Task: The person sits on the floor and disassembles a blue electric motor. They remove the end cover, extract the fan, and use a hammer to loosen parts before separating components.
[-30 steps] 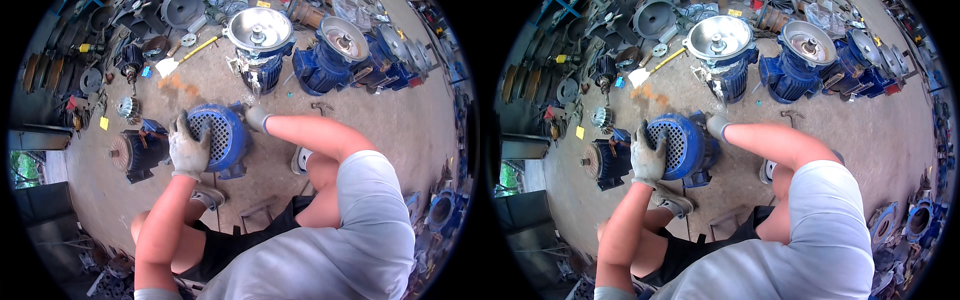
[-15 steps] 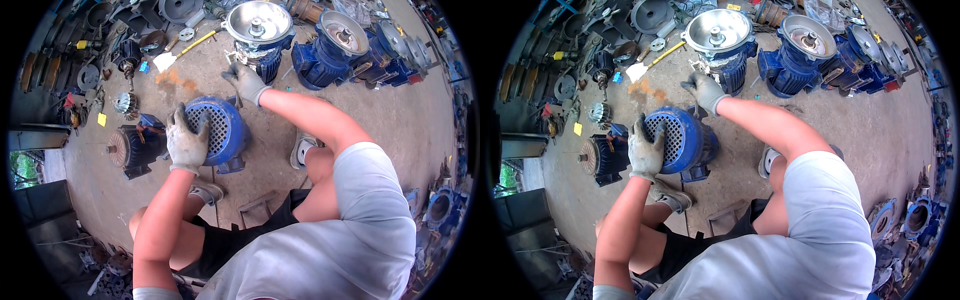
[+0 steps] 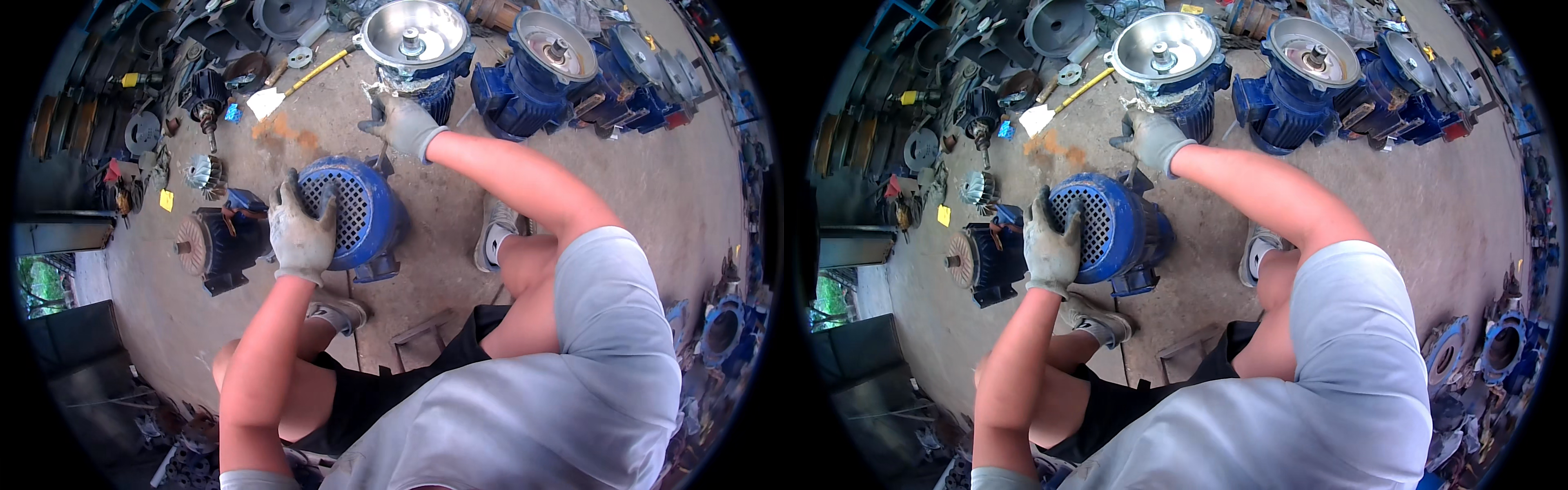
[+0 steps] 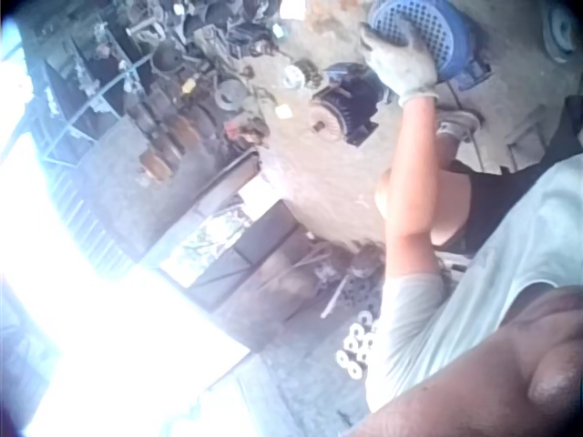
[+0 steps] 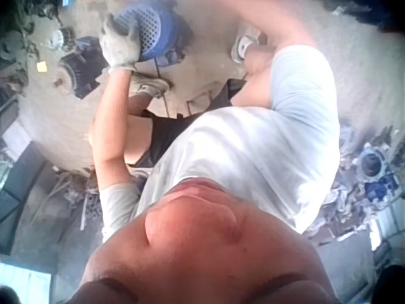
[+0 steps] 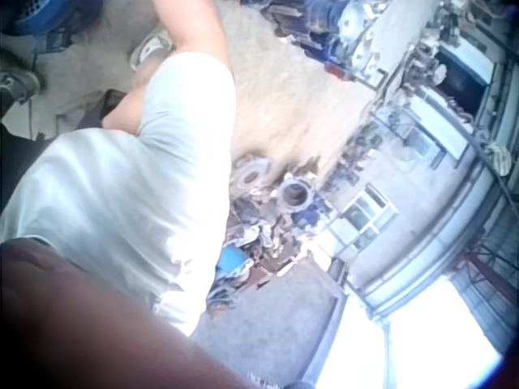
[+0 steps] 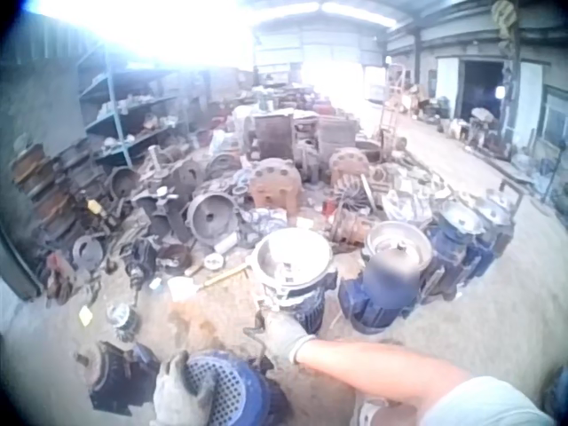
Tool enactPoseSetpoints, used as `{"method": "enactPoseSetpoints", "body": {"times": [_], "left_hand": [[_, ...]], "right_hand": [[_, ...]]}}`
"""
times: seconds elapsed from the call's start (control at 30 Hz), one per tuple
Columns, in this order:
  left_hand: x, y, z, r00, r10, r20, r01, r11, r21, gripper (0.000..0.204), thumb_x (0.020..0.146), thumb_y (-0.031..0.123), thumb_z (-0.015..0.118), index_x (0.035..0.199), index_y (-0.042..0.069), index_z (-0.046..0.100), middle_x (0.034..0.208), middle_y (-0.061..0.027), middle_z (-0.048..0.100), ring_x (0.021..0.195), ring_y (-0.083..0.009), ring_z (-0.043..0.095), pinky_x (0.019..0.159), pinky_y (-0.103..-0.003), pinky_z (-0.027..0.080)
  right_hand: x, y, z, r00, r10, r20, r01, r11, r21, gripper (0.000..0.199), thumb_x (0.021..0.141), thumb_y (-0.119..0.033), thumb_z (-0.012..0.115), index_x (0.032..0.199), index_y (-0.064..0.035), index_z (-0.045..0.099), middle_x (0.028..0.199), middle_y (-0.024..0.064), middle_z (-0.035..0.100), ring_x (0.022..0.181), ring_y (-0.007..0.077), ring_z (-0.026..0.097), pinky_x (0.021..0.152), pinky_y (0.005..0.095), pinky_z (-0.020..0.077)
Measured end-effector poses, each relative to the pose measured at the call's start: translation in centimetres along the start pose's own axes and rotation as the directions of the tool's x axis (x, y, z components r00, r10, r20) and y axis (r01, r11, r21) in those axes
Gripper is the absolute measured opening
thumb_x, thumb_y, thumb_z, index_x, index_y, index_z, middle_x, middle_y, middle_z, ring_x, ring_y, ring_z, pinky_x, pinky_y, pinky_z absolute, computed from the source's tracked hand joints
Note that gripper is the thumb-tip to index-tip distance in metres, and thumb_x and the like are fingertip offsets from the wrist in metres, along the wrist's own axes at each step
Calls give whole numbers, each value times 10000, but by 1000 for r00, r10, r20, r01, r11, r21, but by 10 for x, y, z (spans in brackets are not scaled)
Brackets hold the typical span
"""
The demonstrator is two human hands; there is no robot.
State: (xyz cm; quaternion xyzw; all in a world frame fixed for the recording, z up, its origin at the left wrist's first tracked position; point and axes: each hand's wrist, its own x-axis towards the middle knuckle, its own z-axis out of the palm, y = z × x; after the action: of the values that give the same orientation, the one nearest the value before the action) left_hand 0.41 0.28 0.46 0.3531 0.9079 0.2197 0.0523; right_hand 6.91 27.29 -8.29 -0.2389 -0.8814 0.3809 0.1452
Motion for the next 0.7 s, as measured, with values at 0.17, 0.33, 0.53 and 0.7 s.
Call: {"method": "enactPoseSetpoints", "body": {"times": [0.17, 0.33, 0.53, 0.7], "left_hand": [[-4, -5, 2, 998, 52, -48, -48, 996, 79, 717, 979, 391, 735, 1513, -22, 493, 1398, -299, 579, 1310, -445, 563, 1129, -495, 442], [-1, 2, 1, 999, 34, -27, -32, 998, 60, 713, 981, 388, 736, 1510, -25, 495, 1396, -300, 573, 1291, -444, 576, 1114, -491, 456], [-2, -3, 0, 999, 31, -17, -30, 998, 56, 702, 981, 369, 739, 1511, -19, 495, 1399, -293, 562, 1282, -437, 582, 1100, -483, 475], [0, -1, 2, 999, 30, -14, -30, 998, 52, 693, 982, 354, 737, 1511, -22, 493, 1394, -292, 563, 1276, -436, 585, 1101, -481, 477]], "right_hand": [[-8, -14, -11, 997, -79, 6, 80, 997, -24, 352, 930, -338, 790, 1062, -32, 679, 1021, 208, 746, 967, 390, 724, 876, 474, 563], [-4, -26, -19, 949, -315, -7, 312, 944, -111, 291, 949, -307, 776, 1046, -60, 658, 979, 167, 708, 921, 362, 697, 830, 451, 559], [7, -31, -23, 895, -440, 76, 441, 897, 7, 293, 985, -255, 734, 1162, -55, 613, 1060, 186, 704, 985, 374, 701, 886, 459, 558], [8, -29, -15, 895, -440, 74, 436, 897, 71, 327, 980, -196, 735, 1228, -43, 587, 1174, 183, 671, 1069, 368, 688, 940, 449, 555]]}}
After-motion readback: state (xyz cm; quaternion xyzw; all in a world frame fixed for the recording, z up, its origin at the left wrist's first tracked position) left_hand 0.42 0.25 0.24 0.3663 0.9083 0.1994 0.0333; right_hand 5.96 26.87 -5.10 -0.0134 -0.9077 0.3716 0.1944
